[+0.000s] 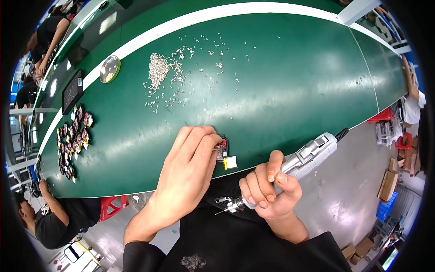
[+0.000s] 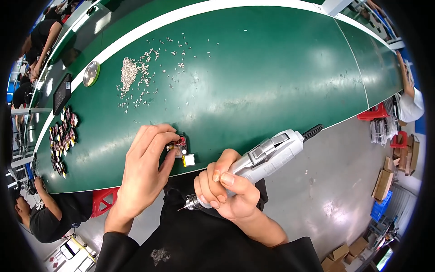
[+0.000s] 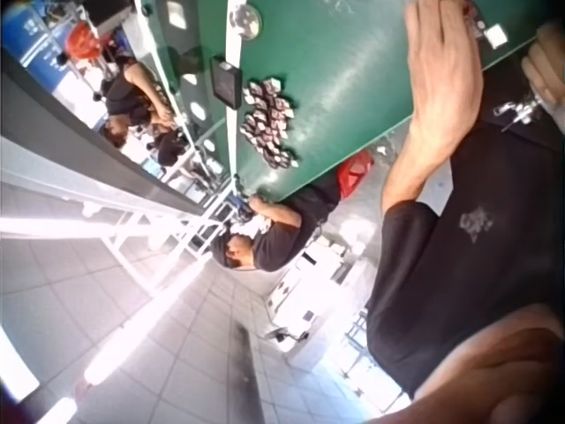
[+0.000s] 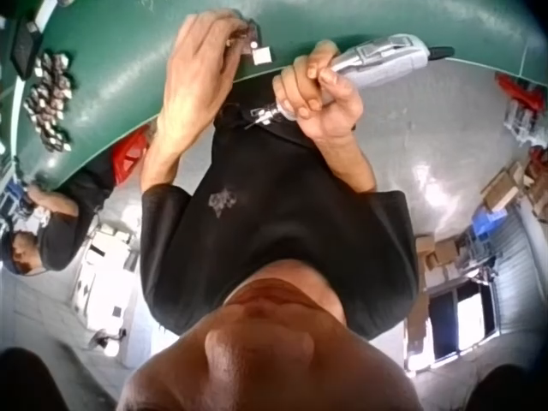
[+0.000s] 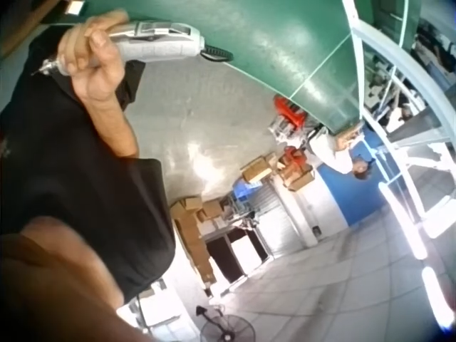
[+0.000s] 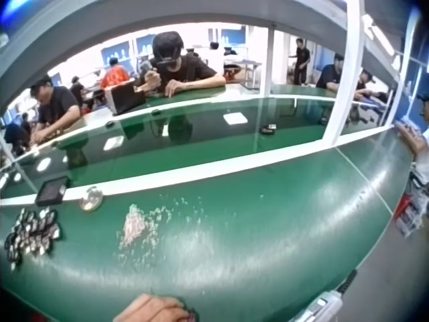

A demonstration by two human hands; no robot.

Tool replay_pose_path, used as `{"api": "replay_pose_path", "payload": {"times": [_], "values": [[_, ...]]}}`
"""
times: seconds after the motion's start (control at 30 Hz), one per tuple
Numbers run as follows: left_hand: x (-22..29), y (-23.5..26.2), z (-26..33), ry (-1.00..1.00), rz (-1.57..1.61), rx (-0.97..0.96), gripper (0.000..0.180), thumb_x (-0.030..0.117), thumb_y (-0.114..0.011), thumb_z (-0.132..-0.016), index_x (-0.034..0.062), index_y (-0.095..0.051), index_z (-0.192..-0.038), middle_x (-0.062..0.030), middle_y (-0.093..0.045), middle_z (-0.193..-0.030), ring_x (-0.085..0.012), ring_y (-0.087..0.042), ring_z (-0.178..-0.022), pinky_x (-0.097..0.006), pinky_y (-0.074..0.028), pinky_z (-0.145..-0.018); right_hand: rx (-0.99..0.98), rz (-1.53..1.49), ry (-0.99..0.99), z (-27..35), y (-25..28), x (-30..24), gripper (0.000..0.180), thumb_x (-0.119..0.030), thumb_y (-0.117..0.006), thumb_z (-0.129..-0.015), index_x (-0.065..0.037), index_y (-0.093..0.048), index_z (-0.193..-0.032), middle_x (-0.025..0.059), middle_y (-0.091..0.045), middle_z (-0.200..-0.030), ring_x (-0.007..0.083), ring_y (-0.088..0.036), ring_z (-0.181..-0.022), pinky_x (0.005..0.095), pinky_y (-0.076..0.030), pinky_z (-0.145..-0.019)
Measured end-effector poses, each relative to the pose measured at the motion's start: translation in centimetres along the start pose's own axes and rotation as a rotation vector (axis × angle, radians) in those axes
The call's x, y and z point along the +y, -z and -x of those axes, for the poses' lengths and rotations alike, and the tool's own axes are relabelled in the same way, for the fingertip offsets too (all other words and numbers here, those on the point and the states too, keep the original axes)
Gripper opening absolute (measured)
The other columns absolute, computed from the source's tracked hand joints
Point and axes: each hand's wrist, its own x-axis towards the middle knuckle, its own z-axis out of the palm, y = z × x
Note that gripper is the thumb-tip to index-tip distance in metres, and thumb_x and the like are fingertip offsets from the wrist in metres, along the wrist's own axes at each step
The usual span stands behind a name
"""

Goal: Assembling small electronic components using a power screwdriver on a factory production line.

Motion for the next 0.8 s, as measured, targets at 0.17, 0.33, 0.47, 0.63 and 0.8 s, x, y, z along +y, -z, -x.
{"api": "replay_pose_path", "payload": {"times": [0.17,0.33,0.47,0.63,0.8], "values": [[-0.9,-0.7,-0.2,-0.082,-0.079,0.051,0.029,-0.007,-0.069,-0.071,-0.0005,-0.059,-0.097,-0.0105,-0.06,-0.094,-0.0284,-0.058,-0.082,-0.037,-0.049,-0.068,0.043,0.002,-0.065,0.6,-0.5,1.5,0.009,-0.016,-0.05,-0.088,-0.008,-0.049,-0.085,0.0004,-0.04,-0.05,0.0126,-0.04,-0.041,0.0311,-0.041,-0.052],[-0.5,-1.4,0.3,-0.252,-0.208,0.047,0.029,-0.007,-0.07,-0.069,-0.0066,-0.061,-0.096,-0.0147,-0.062,-0.098,-0.0285,-0.061,-0.081,-0.035,-0.053,-0.061,0.014,-0.017,-0.039,1.0,-0.1,3.0,0.004,-0.009,-0.048,-0.092,-0.005,-0.049,-0.093,0.0022,-0.041,-0.054,0.0136,-0.041,-0.046,0.0301,-0.038,-0.05],[0.2,-2.0,0.8,-0.366,-0.305,0.049,0.034,-0.001,-0.066,-0.062,-0.0103,-0.063,-0.094,-0.0186,-0.063,-0.1,-0.0295,-0.063,-0.086,-0.033,-0.055,-0.062,0.142,0.087,-0.007,1.2,-0.1,3.4,0.003,-0.006,-0.046,-0.092,-0.003,-0.048,-0.093,0.0038,-0.043,-0.058,0.0139,-0.043,-0.049,0.0293,-0.039,-0.05],[0.5,-2.4,1.0,-0.377,-0.344,0.062,0.038,0.0,-0.064,-0.058,-0.0125,-0.062,-0.094,-0.0212,-0.062,-0.1,-0.0315,-0.063,-0.085,-0.034,-0.055,-0.063,0.202,0.129,0.02,1.0,0.2,3.2,0.006,-0.006,-0.047,-0.092,-0.001,-0.048,-0.094,0.0044,-0.043,-0.058,0.0135,-0.043,-0.048,0.0282,-0.041,-0.049],[0.8,-2.4,1.2,-0.324,-0.302,0.039,0.039,-0.001,-0.064,-0.06,-0.0132,-0.062,-0.097,-0.0225,-0.062,-0.105,-0.0322,-0.062,-0.088,-0.035,-0.055,-0.064,0.19,0.122,0.01,1.0,0.2,2.7,0.006,-0.006,-0.048,-0.091,-0.001,-0.048,-0.094,0.005,-0.043,-0.058,0.0138,-0.042,-0.047,0.0286,-0.04,-0.047]]}}
